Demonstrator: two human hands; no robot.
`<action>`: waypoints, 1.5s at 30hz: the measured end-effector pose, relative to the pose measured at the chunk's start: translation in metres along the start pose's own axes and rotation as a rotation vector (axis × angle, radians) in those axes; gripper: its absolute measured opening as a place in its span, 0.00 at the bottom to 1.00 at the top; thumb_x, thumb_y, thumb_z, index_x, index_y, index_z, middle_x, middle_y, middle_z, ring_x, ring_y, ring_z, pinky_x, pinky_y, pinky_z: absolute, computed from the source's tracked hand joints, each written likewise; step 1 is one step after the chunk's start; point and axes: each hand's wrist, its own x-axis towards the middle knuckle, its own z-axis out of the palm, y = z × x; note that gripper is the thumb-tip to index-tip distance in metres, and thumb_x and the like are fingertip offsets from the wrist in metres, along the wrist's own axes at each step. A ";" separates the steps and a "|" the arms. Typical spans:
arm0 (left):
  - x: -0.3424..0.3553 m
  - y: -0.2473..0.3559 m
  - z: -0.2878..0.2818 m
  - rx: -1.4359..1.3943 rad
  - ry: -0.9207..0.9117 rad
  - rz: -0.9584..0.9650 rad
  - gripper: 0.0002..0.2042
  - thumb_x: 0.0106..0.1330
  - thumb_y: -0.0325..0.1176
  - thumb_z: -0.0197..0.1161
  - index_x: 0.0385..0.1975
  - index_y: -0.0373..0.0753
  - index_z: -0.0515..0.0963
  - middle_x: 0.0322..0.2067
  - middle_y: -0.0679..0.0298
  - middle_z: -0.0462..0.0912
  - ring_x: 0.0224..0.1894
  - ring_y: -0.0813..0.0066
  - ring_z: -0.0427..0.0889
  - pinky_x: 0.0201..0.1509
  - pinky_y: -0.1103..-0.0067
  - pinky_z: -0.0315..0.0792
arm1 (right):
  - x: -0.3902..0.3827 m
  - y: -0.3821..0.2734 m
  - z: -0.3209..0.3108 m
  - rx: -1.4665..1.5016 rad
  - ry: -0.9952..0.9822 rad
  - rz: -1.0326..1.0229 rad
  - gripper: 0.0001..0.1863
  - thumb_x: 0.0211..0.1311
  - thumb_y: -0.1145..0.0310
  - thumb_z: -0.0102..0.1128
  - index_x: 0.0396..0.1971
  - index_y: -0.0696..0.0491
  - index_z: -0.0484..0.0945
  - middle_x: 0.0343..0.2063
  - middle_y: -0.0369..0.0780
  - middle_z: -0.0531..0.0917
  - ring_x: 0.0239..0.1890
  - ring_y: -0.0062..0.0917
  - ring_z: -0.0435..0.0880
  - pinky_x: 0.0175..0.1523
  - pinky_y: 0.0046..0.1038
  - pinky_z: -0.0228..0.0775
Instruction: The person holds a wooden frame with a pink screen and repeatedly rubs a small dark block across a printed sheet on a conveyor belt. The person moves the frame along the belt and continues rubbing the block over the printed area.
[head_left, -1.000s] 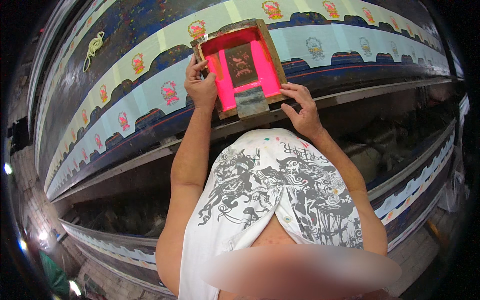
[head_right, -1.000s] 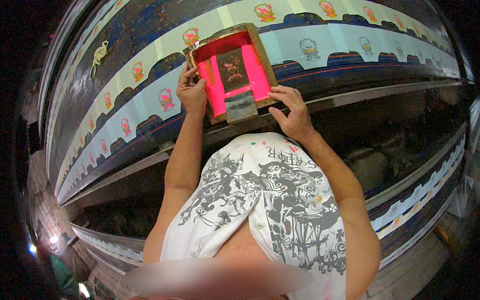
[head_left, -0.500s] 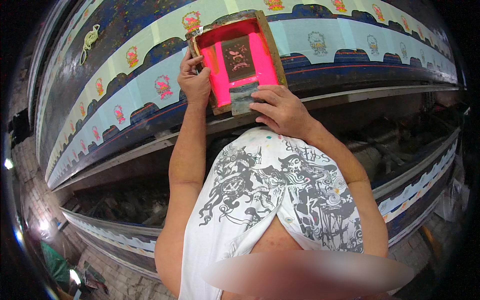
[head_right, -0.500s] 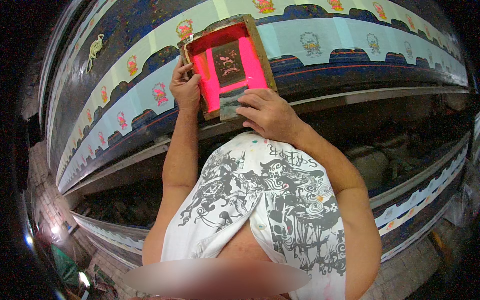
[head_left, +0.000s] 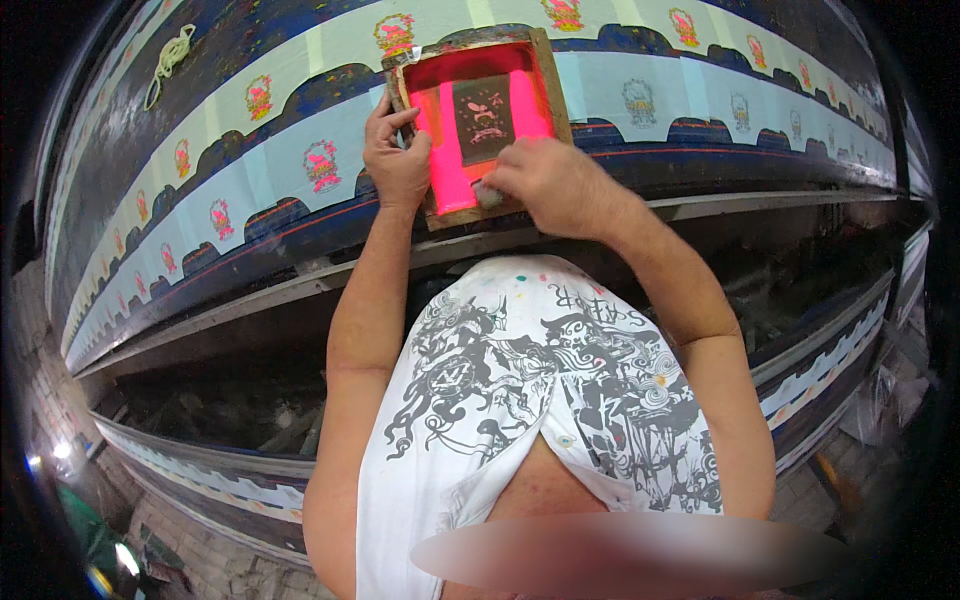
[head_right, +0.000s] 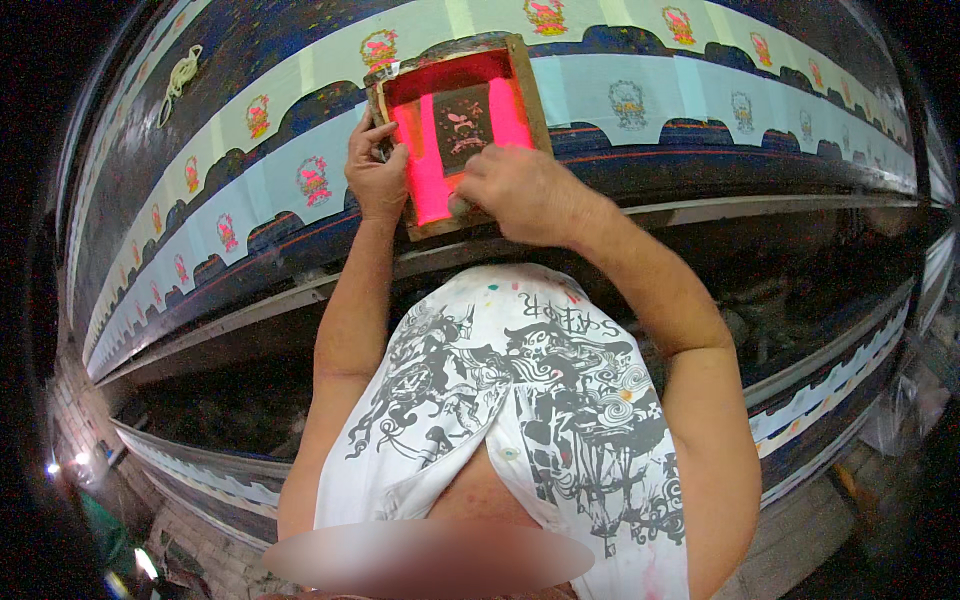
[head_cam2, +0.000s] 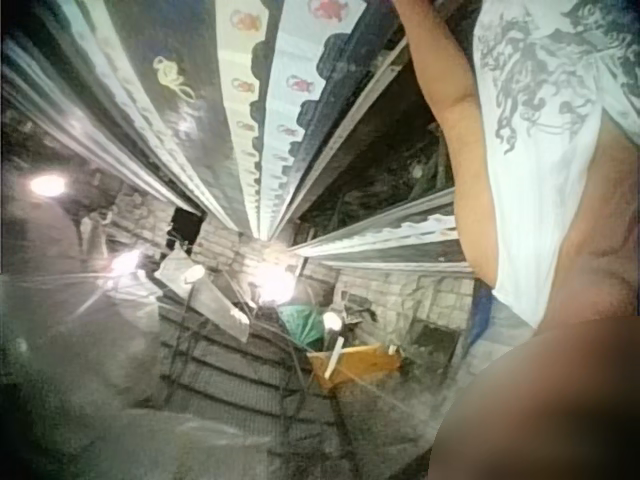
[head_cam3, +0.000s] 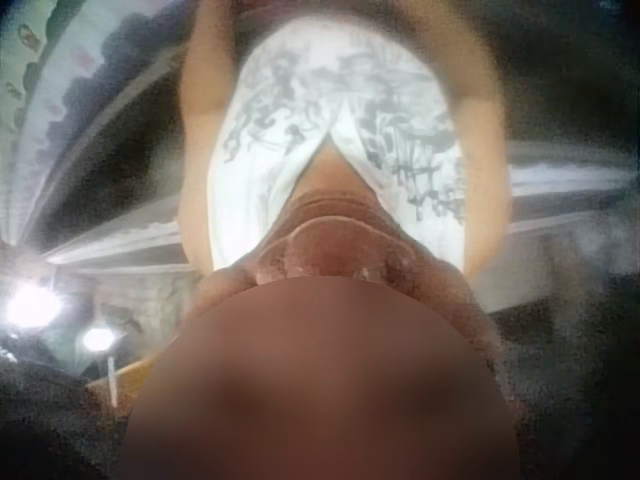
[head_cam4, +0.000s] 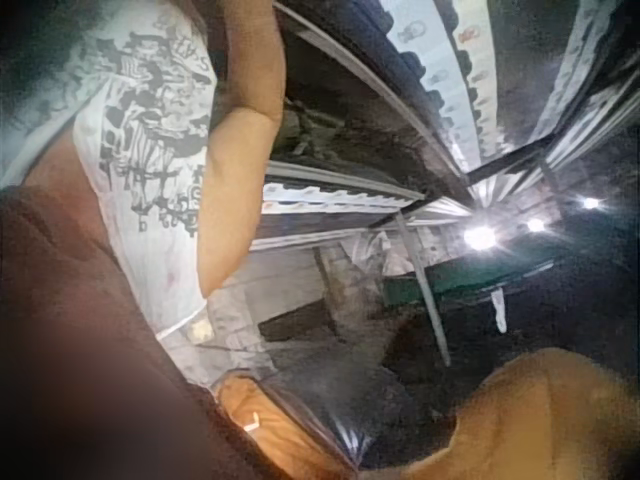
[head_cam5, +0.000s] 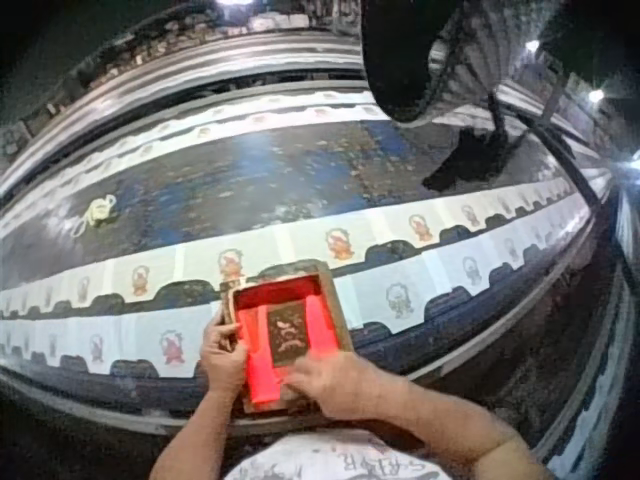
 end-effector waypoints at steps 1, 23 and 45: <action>-0.001 0.001 0.004 0.023 0.008 0.024 0.16 0.67 0.20 0.72 0.54 0.34 0.89 0.76 0.41 0.76 0.76 0.54 0.80 0.78 0.64 0.76 | 0.005 0.010 -0.008 0.002 0.006 -0.008 0.17 0.65 0.75 0.68 0.53 0.55 0.88 0.47 0.46 0.89 0.53 0.47 0.89 0.60 0.44 0.83; -0.007 -0.002 0.002 0.203 0.071 0.143 0.17 0.69 0.24 0.74 0.58 0.35 0.88 0.69 0.42 0.82 0.73 0.46 0.81 0.78 0.60 0.75 | -0.009 -0.018 0.061 -0.109 0.403 0.033 0.15 0.65 0.71 0.63 0.49 0.52 0.90 0.43 0.40 0.87 0.50 0.39 0.89 0.56 0.43 0.82; -0.024 0.007 0.045 0.256 -0.061 0.072 0.24 0.70 0.24 0.70 0.66 0.35 0.85 0.71 0.43 0.78 0.76 0.45 0.76 0.83 0.58 0.68 | 0.018 0.084 0.036 -0.235 0.416 0.122 0.23 0.62 0.76 0.66 0.57 0.49 0.90 0.47 0.42 0.91 0.52 0.42 0.91 0.62 0.44 0.82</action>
